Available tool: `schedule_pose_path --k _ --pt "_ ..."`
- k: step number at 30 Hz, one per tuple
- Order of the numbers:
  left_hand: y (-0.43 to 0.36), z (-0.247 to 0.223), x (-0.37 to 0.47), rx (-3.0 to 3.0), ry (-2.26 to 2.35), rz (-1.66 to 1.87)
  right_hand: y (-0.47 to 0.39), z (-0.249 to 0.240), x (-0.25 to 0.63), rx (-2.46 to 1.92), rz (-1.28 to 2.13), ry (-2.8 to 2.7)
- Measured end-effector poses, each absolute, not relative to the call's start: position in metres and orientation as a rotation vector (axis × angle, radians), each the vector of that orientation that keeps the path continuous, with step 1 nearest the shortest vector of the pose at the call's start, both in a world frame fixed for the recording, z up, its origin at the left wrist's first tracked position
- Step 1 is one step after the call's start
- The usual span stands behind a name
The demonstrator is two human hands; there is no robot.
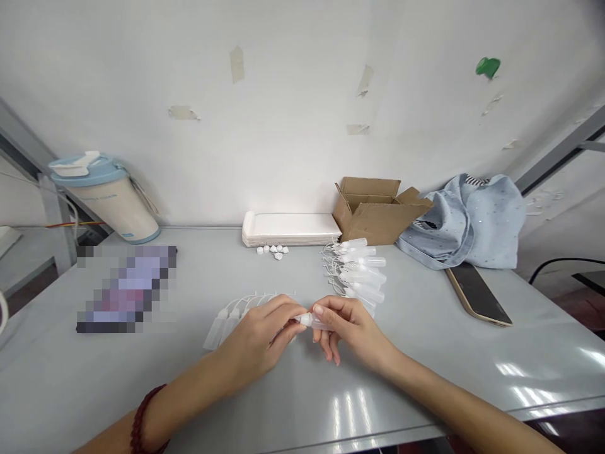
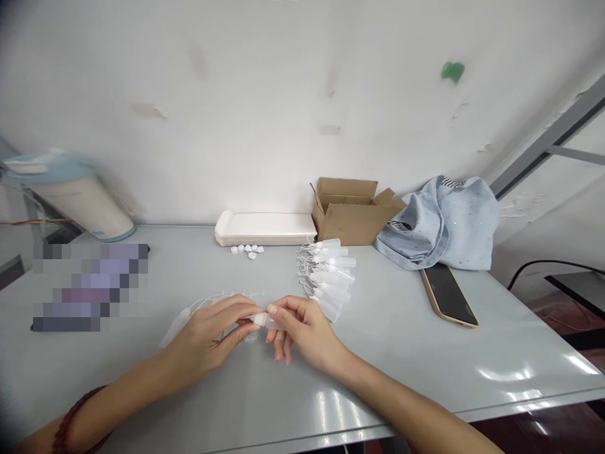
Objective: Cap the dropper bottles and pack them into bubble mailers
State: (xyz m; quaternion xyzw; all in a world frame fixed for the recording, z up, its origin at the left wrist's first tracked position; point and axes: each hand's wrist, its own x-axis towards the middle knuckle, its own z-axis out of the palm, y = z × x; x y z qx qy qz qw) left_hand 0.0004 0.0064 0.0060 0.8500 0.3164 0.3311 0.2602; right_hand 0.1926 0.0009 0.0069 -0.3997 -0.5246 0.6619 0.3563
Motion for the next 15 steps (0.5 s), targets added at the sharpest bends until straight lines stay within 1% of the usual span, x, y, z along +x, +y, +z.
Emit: schedule_pose_path --k 4,7,11,15 --pt "0.007 0.008 -0.001 2.320 0.828 0.888 0.004 0.006 0.194 -1.030 1.866 -1.246" --pt "0.007 0.017 0.001 2.164 0.947 0.768 0.003 0.005 0.194 -1.024 1.870 -1.264" --pt "0.008 0.024 0.002 1.919 1.054 0.553 -0.002 0.004 0.194 -1.060 1.631 -1.486" --pt "0.008 0.024 -0.001 1.822 1.025 0.429 -0.007 0.003 0.196 -1.061 1.183 -1.831"
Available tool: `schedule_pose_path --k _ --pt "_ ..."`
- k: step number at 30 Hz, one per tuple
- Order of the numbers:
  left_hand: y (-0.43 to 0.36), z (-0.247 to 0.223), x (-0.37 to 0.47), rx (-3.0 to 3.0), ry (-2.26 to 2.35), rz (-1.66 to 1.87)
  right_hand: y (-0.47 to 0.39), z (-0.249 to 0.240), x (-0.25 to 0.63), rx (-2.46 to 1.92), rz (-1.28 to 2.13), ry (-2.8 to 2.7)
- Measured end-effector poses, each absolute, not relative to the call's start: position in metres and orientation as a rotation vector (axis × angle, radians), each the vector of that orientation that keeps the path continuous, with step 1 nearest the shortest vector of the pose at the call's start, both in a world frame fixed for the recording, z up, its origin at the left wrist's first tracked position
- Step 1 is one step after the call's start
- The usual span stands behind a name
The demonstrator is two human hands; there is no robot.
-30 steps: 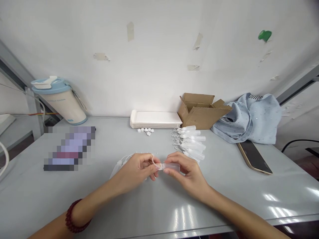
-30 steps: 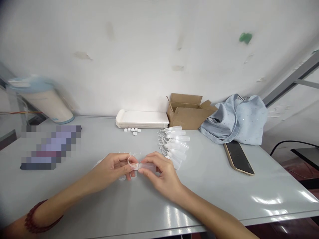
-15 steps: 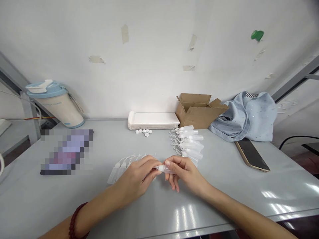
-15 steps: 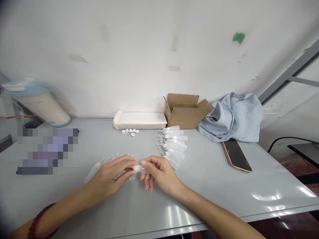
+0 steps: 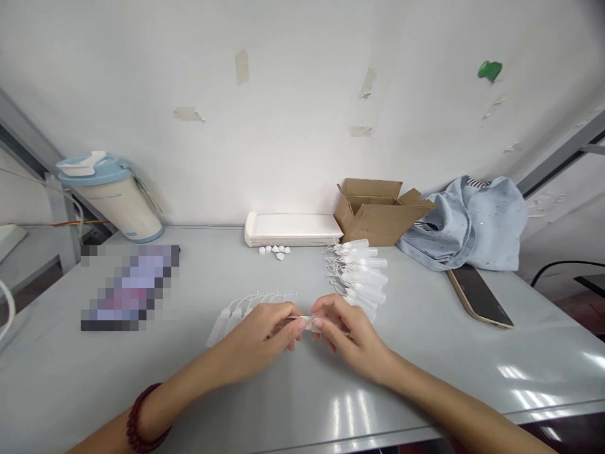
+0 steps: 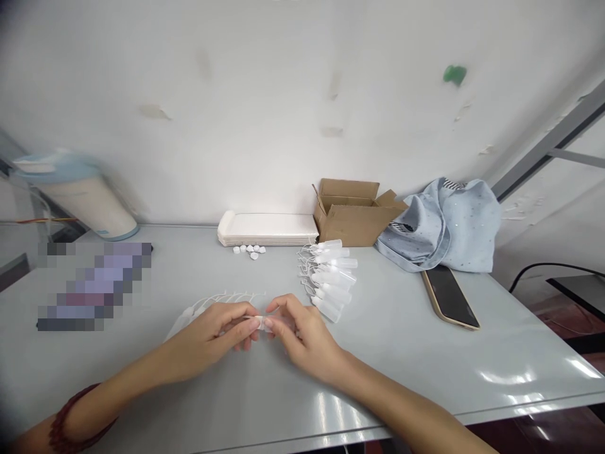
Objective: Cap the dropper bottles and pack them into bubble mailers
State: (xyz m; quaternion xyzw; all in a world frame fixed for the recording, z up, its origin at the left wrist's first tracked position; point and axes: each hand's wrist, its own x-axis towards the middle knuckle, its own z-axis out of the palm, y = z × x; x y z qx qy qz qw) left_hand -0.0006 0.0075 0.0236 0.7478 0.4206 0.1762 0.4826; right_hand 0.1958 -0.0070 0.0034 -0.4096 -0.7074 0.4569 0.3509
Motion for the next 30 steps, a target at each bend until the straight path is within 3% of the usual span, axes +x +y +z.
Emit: schedule_pose_path --k 5,17,22,30 --pt "0.006 0.027 -0.001 1.824 0.972 0.419 -0.009 0.006 0.198 -1.006 0.857 -2.044" --pt "0.000 -0.001 -0.003 2.931 0.795 0.582 -0.002 0.013 0.197 -1.111 1.668 -1.598" --pt "0.002 0.008 -0.002 2.581 0.842 0.617 0.000 0.013 0.198 -1.107 1.695 -1.572" --pt "0.009 0.023 -0.001 1.852 1.052 0.517 0.002 0.008 0.200 -1.165 1.263 -1.839"
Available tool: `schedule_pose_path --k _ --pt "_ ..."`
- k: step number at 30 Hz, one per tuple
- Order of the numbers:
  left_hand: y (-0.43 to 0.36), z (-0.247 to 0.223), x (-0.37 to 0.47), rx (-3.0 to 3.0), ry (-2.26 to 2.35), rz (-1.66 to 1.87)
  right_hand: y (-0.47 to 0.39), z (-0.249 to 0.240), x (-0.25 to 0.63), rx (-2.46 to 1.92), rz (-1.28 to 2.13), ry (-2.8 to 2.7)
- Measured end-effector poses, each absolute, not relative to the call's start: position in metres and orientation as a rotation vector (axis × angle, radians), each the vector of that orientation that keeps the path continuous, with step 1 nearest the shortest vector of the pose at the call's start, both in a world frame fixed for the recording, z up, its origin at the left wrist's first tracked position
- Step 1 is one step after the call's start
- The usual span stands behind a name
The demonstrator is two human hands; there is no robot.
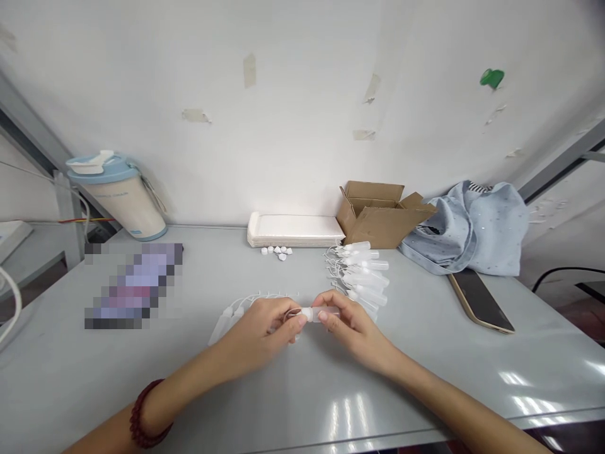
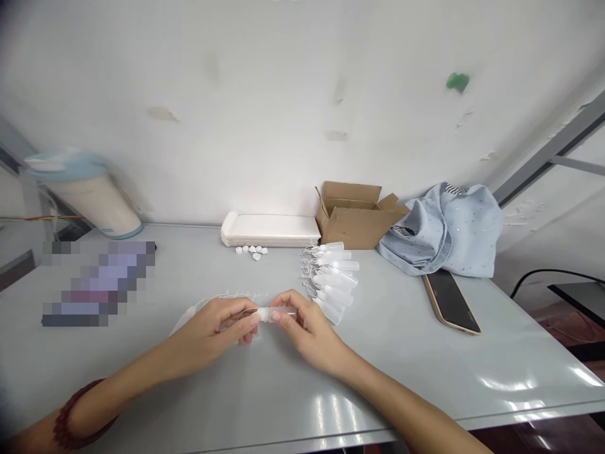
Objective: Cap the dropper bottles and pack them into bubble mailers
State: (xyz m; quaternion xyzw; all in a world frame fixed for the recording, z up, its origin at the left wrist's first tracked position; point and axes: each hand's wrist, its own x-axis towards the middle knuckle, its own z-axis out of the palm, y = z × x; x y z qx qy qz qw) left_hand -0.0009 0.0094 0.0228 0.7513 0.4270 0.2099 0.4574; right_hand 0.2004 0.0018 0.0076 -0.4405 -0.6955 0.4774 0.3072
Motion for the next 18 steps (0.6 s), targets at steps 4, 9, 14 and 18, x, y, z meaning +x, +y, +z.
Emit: schedule_pose_path --k 4,9,14,18 --pt "0.008 0.024 -0.002 1.670 0.985 0.465 -0.003 0.005 0.200 -1.085 0.923 -2.030" --pt "0.005 0.024 -0.001 1.959 0.946 0.505 -0.007 0.006 0.201 -1.076 0.928 -2.064" --pt "0.000 0.014 0.000 2.452 0.840 0.681 -0.005 0.008 0.204 -1.073 1.313 -1.832" --pt "-0.003 0.005 0.000 2.794 0.828 0.710 -0.001 0.006 0.203 -1.036 1.782 -1.471"
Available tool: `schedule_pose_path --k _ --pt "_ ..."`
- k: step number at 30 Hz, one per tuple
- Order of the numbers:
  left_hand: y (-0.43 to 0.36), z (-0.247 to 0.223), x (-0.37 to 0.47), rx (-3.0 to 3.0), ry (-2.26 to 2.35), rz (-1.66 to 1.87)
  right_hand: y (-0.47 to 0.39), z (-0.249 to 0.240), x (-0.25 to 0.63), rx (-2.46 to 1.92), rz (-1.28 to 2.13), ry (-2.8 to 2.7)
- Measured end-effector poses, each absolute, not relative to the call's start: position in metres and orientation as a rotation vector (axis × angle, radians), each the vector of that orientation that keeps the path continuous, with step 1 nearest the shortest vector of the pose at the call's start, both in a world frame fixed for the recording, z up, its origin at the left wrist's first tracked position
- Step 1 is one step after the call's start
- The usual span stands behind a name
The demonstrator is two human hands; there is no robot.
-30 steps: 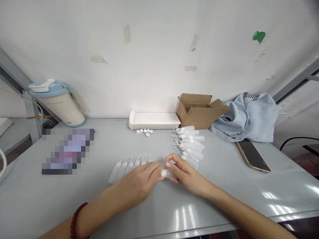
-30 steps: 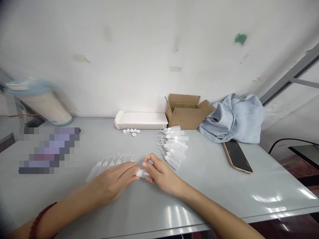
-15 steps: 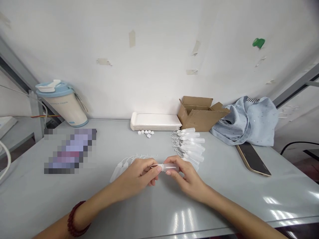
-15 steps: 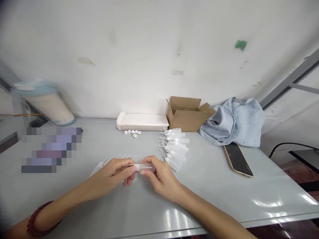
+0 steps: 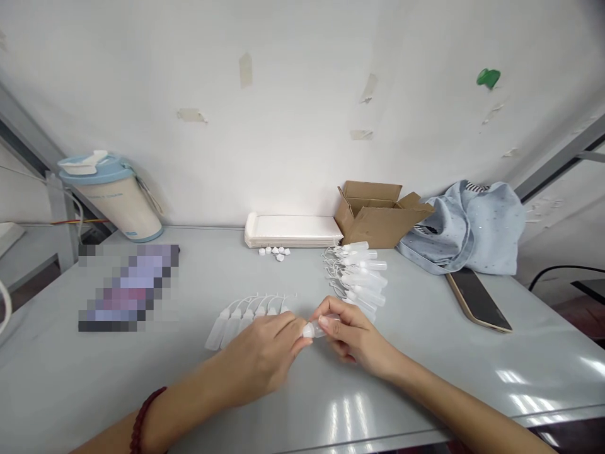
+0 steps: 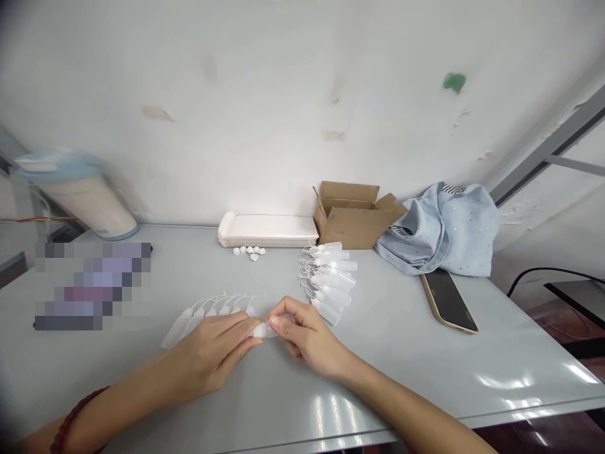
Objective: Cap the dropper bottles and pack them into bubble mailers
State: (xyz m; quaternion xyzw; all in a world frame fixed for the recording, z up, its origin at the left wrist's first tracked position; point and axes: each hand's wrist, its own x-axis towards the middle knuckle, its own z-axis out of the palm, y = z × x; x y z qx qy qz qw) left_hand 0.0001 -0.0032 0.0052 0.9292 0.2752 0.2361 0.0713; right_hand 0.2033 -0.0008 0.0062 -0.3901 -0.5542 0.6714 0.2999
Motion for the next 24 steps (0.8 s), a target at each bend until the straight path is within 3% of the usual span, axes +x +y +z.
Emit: schedule_pose_path --k 6,14,20,24 --pt "-0.002 0.007 0.002 2.718 0.849 0.733 0.001 0.002 0.198 -1.007 1.958 -1.228" --pt "0.002 0.029 0.004 1.949 0.992 0.472 -0.006 0.007 0.201 -0.982 1.358 -1.774" --pt "0.003 0.024 0.005 2.034 1.010 0.499 -0.005 0.006 0.200 -1.059 1.337 -1.792" --pt "0.002 0.016 0.006 2.255 0.978 0.587 -0.003 0.007 0.199 -1.094 1.569 -1.586"
